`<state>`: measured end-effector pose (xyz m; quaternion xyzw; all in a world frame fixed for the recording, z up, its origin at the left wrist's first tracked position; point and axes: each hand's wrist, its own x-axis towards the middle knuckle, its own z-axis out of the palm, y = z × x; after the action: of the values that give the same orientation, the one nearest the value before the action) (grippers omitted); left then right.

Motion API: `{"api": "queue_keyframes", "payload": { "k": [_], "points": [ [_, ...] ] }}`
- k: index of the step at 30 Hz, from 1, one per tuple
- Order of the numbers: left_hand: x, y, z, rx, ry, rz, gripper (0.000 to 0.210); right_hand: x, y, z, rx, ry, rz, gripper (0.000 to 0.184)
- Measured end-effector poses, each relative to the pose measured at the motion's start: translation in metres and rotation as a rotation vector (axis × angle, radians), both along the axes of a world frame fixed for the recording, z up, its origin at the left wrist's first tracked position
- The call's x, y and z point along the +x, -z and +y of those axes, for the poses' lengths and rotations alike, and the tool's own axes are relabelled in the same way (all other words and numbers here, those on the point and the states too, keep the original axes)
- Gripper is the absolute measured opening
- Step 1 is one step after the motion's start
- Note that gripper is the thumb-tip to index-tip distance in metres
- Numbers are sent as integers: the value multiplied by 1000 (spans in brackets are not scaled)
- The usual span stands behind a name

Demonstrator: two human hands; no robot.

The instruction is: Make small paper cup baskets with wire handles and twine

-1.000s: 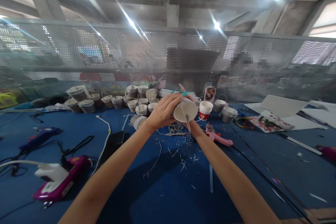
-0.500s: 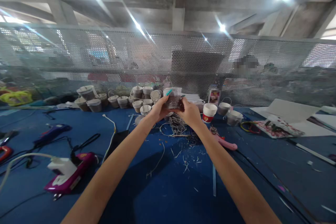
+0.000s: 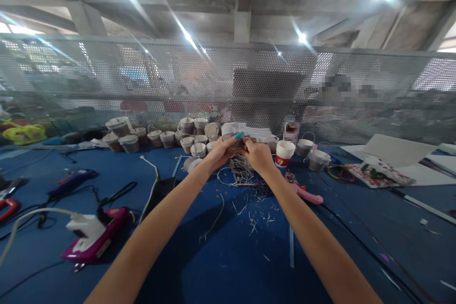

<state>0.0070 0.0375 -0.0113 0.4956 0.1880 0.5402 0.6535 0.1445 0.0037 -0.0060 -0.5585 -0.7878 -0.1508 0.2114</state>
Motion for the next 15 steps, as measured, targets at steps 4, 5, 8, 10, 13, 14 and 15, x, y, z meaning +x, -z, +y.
{"api": "queue_keyframes", "payload": {
  "k": [4, 5, 8, 10, 13, 14, 15],
  "points": [
    [2, 5, 3, 18, -96, 7, 21, -2, 4, 1, -23, 12, -11, 41],
    [2, 6, 3, 17, -112, 5, 22, -3, 5, 1, -30, 14, -11, 40],
    [4, 8, 4, 22, -138, 3, 24, -3, 8, 2, -42, 21, -4, 40],
    [4, 9, 5, 30, -158, 6, 25, -2, 9, 3, -53, 31, 0, 40],
    [4, 11, 8, 34, -182, 11, 28, -1, 9, 4, -82, 51, 1, 38],
    [4, 12, 9, 35, -190, 19, 29, -1, 9, 5, -96, 51, -5, 38],
    [4, 13, 10, 35, -202, 28, 31, -1, 9, 6, -115, 50, -13, 38]
  ]
}}
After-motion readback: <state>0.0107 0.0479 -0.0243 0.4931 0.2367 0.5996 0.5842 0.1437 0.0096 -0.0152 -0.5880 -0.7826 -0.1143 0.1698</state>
